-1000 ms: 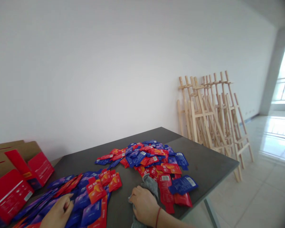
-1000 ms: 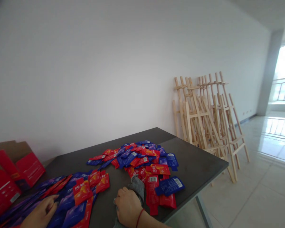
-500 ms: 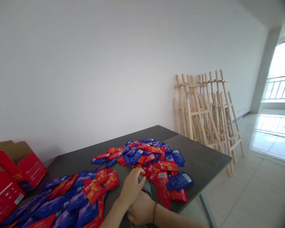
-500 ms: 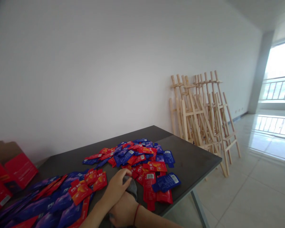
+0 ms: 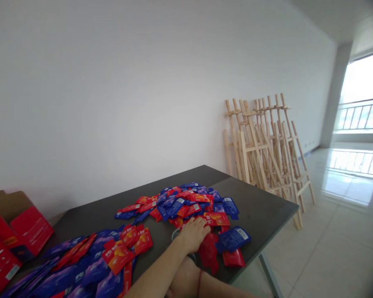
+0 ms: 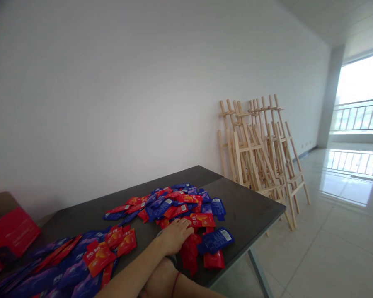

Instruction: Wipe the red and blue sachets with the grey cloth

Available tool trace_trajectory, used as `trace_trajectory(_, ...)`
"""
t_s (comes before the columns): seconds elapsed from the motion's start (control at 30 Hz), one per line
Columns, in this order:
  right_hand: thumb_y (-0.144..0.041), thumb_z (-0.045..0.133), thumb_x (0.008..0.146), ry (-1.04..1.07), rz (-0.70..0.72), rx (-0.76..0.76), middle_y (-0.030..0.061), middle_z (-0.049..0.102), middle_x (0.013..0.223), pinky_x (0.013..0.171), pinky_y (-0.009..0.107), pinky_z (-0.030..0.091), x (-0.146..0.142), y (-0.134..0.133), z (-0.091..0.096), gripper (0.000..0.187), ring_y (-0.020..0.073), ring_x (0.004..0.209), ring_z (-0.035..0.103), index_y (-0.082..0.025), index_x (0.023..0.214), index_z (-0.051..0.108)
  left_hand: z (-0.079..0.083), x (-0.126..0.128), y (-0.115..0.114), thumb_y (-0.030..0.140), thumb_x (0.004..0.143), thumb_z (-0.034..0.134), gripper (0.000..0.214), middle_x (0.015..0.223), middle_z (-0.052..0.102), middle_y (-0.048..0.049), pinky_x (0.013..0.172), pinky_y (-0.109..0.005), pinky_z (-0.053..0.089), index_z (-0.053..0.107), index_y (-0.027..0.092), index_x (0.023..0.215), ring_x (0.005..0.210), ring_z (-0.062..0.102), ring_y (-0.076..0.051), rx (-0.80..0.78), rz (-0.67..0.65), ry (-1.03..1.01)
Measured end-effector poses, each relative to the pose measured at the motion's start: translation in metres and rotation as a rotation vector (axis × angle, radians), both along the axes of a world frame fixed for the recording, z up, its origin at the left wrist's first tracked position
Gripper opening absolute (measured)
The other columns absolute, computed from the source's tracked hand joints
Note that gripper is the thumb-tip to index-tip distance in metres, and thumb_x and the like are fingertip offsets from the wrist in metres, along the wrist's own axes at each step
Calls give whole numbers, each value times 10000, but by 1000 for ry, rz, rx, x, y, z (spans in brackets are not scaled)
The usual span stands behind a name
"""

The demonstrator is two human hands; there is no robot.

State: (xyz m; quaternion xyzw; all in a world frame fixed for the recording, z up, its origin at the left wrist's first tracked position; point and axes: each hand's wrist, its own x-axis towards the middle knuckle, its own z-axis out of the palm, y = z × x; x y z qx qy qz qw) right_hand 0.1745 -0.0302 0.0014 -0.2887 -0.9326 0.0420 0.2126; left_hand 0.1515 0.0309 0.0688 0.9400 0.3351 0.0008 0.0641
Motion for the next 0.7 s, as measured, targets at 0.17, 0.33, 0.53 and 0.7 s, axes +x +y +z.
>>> trace_trajectory(0.17, -273, 563, 794, 25, 222, -18, 54, 670, 1173, 963, 336, 433, 1, 6, 2, 303, 250, 1093, 583, -233, 1070, 679, 8, -57, -2, 132, 782, 535, 235, 1131, 654, -107, 1032, -454, 385, 588, 216, 995, 1138, 568, -282, -44, 298, -168)
trace_trajectory(0.33, -199, 545, 780, 64, 272, -68, 41, 673, 1116, 946, 309, 426, 5, 4, 5, 320, 203, 1014, 583, -204, 1074, 671, -2, -126, -24, 248, 886, 405, 312, 1008, 672, -122, 851, -444, 511, 503, 185, 1175, 986, 653, -293, -142, 716, -490)
trace_trajectory(0.53, -45, 479, 733, 477, -199, -184, 89, 618, 1148, 986, 341, 408, 20, 20, 21, 413, 218, 1099, 543, -181, 1088, 641, -39, -146, -63, 402, 875, 452, 371, 814, 666, -56, 553, -320, 558, 485, 194, 1179, 690, 680, -213, -448, 879, -858)
trace_trajectory(0.7, -102, 548, 753, 224, -30, -125, 99, 539, 1273, 1018, 376, 383, 14, 28, 34, 469, 248, 1171, 477, -182, 1214, 575, -57, -136, -69, 313, 672, 647, 565, 991, 651, -40, 564, -262, 535, 467, 256, 1204, 738, 659, -174, -753, 799, -1277)
